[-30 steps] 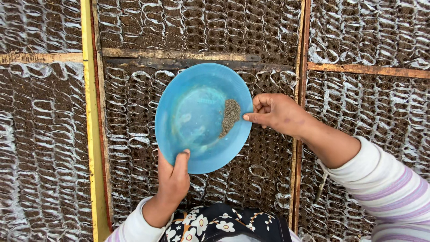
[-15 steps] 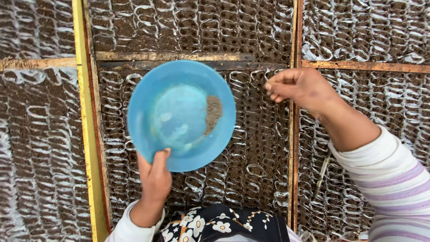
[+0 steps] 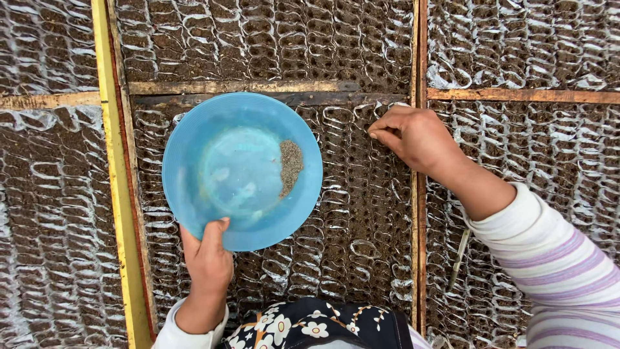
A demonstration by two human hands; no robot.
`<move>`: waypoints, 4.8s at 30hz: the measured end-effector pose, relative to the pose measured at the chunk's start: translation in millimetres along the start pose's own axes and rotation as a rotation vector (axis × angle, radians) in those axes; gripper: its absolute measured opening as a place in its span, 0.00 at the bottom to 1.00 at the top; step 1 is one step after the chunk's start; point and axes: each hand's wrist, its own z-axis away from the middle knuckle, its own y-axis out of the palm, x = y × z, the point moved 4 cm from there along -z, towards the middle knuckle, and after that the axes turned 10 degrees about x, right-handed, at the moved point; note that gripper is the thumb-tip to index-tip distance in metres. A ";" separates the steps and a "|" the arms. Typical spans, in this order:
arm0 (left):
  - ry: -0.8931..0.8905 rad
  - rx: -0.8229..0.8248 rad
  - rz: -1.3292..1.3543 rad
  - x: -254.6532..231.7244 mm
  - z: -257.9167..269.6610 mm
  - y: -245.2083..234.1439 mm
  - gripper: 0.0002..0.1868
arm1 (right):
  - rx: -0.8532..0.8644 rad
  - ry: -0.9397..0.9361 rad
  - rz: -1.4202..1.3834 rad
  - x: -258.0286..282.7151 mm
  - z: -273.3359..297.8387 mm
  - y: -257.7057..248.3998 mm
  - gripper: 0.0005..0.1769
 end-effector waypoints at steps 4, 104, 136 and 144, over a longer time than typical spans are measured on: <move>-0.161 -0.085 0.159 -5.0 -2.8 -2.0 0.24 | 0.000 -0.038 0.016 -1.0 -0.4 2.0 0.09; -0.201 0.124 0.365 -70.3 -11.1 46.7 0.31 | 0.254 0.395 -0.770 55.7 -2.9 19.8 0.08; -0.242 -0.130 0.262 -20.1 -18.1 8.2 0.27 | -0.095 0.031 0.003 -8.7 -19.3 -13.8 0.08; -0.327 -0.164 0.316 -25.5 -19.3 8.6 0.30 | -0.064 0.079 0.030 -8.0 -17.9 -15.6 0.09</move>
